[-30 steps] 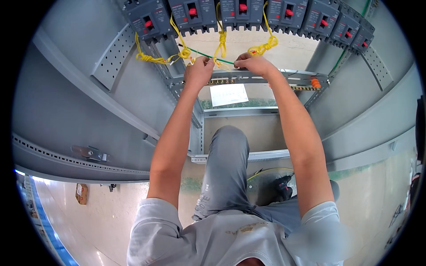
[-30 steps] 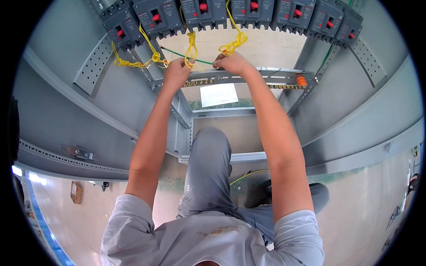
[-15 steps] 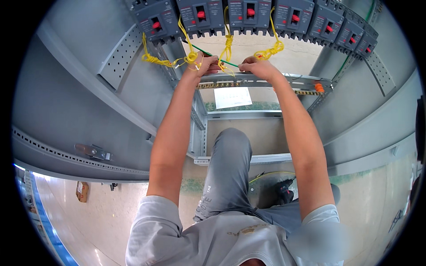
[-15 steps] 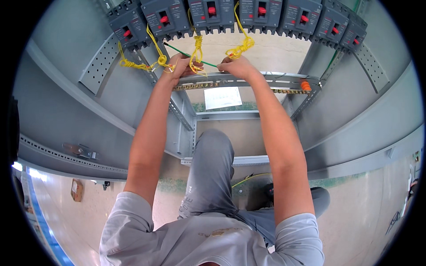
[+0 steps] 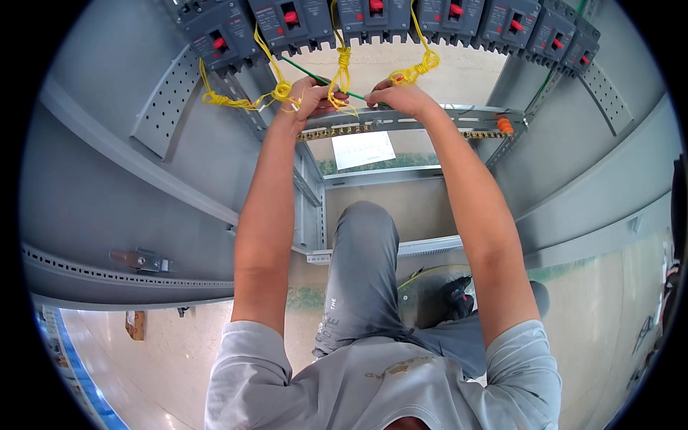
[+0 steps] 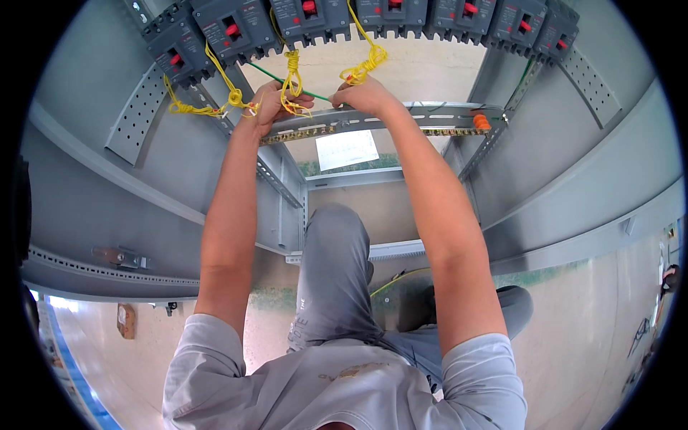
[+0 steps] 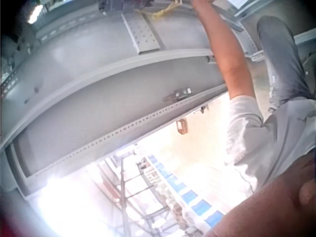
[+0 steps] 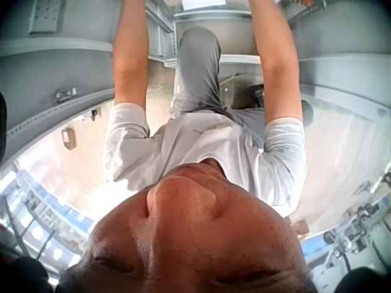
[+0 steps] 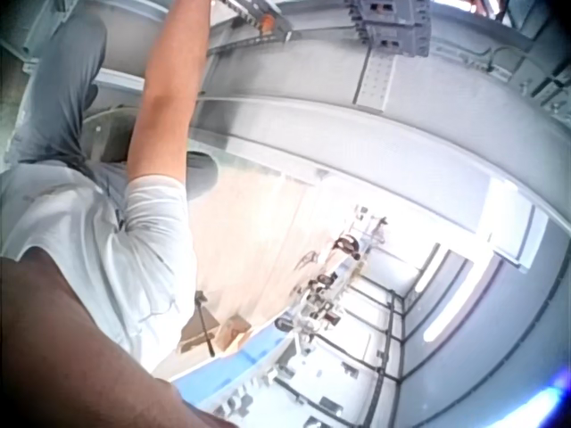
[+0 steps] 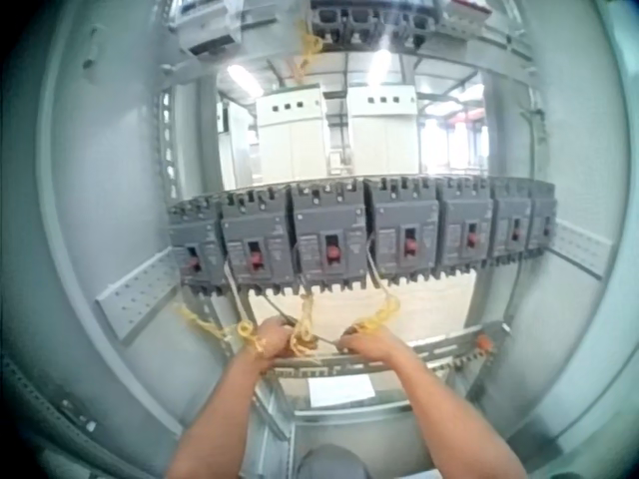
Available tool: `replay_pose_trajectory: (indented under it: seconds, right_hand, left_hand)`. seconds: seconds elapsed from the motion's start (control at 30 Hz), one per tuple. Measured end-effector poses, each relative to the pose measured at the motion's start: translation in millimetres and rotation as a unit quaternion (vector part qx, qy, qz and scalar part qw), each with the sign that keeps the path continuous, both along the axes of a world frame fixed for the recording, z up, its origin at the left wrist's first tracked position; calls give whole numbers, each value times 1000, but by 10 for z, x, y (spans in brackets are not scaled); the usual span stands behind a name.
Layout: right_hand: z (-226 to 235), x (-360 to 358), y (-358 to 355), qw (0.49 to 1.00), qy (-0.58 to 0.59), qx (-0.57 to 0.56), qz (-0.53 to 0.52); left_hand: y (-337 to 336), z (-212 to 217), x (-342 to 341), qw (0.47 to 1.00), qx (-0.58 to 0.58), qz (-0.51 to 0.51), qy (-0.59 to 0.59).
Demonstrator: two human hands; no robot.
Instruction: The person strips and prepares green and yellow wires, then connects them to terminals inside an electrical panel using a cordless drill. The person routes the wires through the panel and secures connections at multiple points.
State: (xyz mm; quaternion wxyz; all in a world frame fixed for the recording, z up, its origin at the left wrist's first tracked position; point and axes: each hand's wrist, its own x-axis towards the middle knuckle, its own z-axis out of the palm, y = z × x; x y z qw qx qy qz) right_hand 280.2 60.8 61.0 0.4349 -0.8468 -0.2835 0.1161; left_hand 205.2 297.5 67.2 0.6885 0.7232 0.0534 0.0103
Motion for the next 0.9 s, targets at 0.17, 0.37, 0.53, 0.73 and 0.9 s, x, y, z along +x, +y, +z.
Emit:
replay_pose_trajectory:
  seconds: [0.17,0.37,0.53,0.73,0.9]
  right_hand:
    - [-44,58,0,999,0,36,13]
    - [-85,94,33,999,-6,42,2]
    - [-79,75,43,999,-21,33,-18]
    - [-68,90,99,999,-31,-7,-31]
    - [-124,224,103,999,-33,-24,3]
  left_hand:
    - [-82,-29,25,1000,0,-9,-22]
    - [-108,-48,42,997,35,-16,-66]
    - [-234,114,55,970,195,-29,-146]
    - [-332,183,179,925,344,-61,-150]
    - [-538,199,389,807,559,-17,-191]
